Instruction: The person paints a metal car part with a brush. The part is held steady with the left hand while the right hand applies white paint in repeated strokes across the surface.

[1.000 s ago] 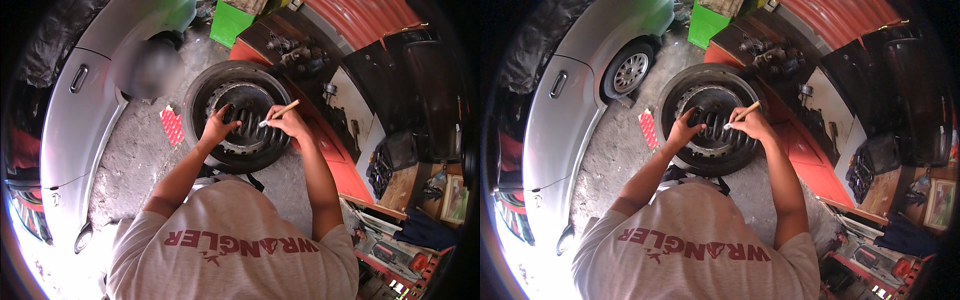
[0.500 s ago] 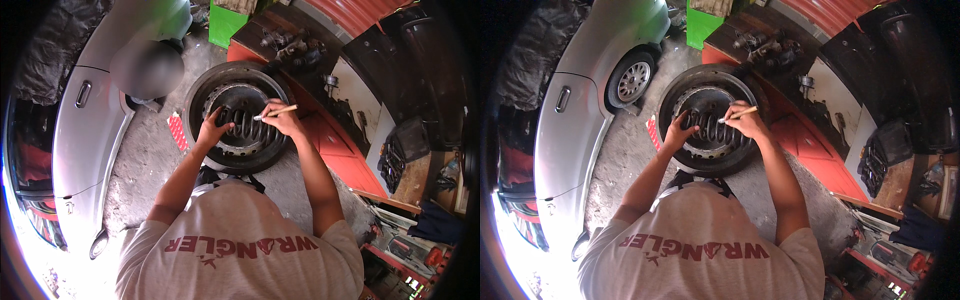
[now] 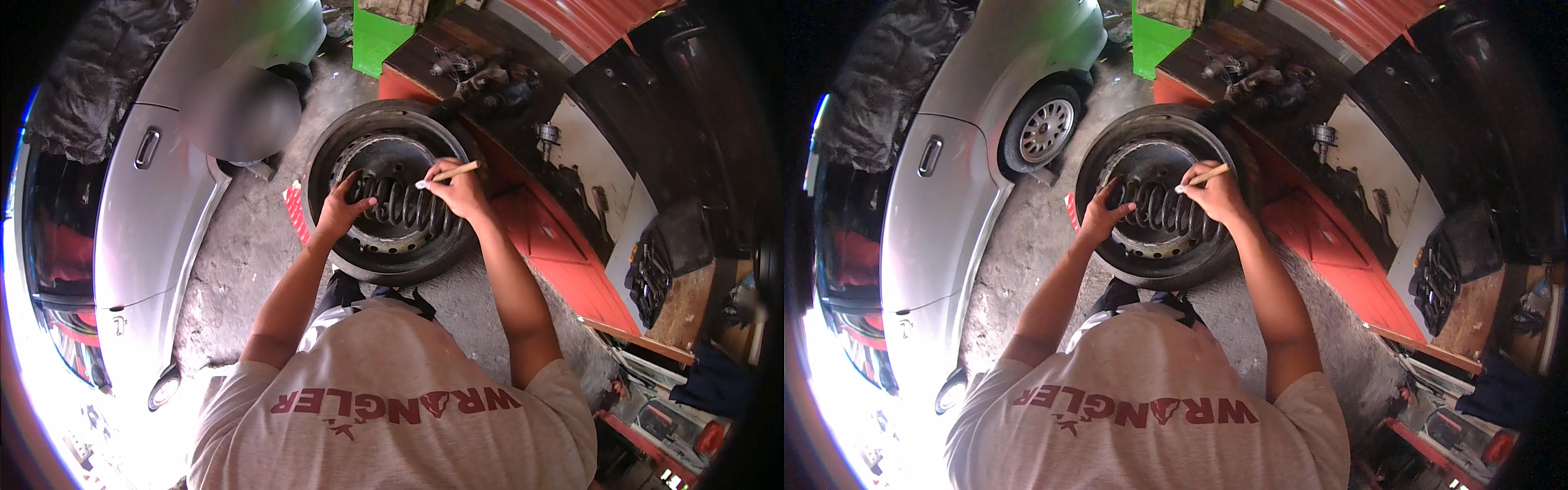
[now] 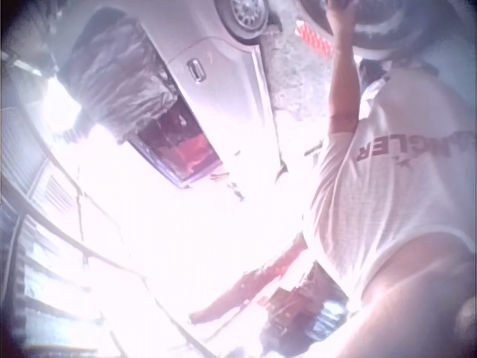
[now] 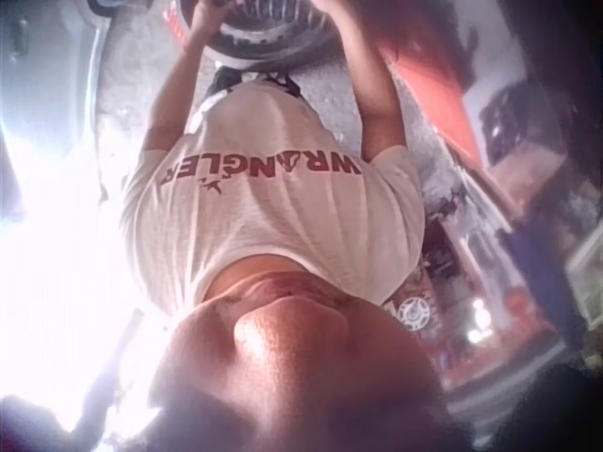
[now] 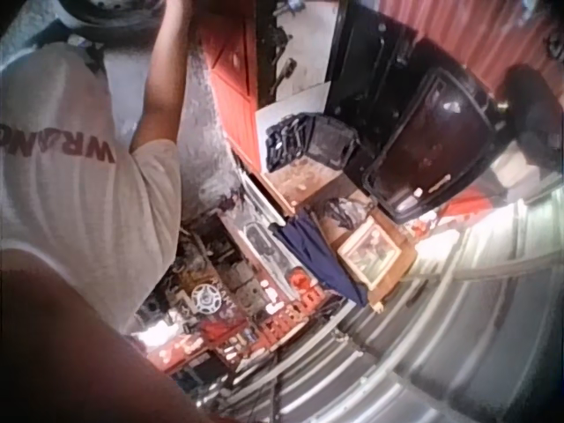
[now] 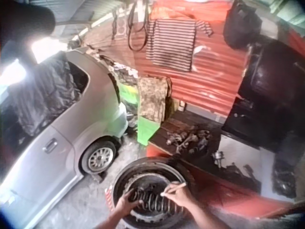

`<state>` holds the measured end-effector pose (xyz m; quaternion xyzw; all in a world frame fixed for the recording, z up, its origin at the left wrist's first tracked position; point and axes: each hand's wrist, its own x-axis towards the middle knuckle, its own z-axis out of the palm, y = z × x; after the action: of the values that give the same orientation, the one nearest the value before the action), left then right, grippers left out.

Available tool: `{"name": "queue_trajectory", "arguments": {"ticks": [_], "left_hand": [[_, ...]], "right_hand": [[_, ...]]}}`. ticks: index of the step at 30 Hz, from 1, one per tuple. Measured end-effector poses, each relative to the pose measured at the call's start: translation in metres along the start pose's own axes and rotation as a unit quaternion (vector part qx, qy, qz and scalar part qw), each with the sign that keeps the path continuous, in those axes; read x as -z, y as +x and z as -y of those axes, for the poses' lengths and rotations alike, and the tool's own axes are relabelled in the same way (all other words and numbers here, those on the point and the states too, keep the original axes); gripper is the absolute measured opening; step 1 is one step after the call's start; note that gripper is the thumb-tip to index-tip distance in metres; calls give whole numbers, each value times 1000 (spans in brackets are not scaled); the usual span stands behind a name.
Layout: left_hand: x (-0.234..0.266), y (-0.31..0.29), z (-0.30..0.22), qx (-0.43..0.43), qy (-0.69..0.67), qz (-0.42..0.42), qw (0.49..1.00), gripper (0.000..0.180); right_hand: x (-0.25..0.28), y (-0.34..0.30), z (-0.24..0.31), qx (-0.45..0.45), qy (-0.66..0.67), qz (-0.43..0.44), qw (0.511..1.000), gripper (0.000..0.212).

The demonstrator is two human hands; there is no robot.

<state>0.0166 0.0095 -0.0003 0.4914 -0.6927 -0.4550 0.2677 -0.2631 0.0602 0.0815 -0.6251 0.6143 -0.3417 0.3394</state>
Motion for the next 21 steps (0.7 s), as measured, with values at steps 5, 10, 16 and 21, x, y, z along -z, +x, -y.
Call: {"name": "queue_trajectory", "arguments": {"ticks": [5, 10, 16, 21], "left_hand": [[0, -3, -5, 27, -28, 6, 999, 89], [-1, -5, -11, 13, -32, -8, 999, 90], [-4, -5, -8, 27, -29, -20, 999, 89], [-10, -5, 6, 4, -64, -44, 997, 97]], "right_hand": [[0, 2, 1, -25, 70, 96, 993, 17], [-12, 21, -19, -9, 50, -4, 999, 34], [-15, 20, 0, 32, 46, 53, 997, 36], [-8, 31, 23, 3, -123, 60, 991, 27]]}}
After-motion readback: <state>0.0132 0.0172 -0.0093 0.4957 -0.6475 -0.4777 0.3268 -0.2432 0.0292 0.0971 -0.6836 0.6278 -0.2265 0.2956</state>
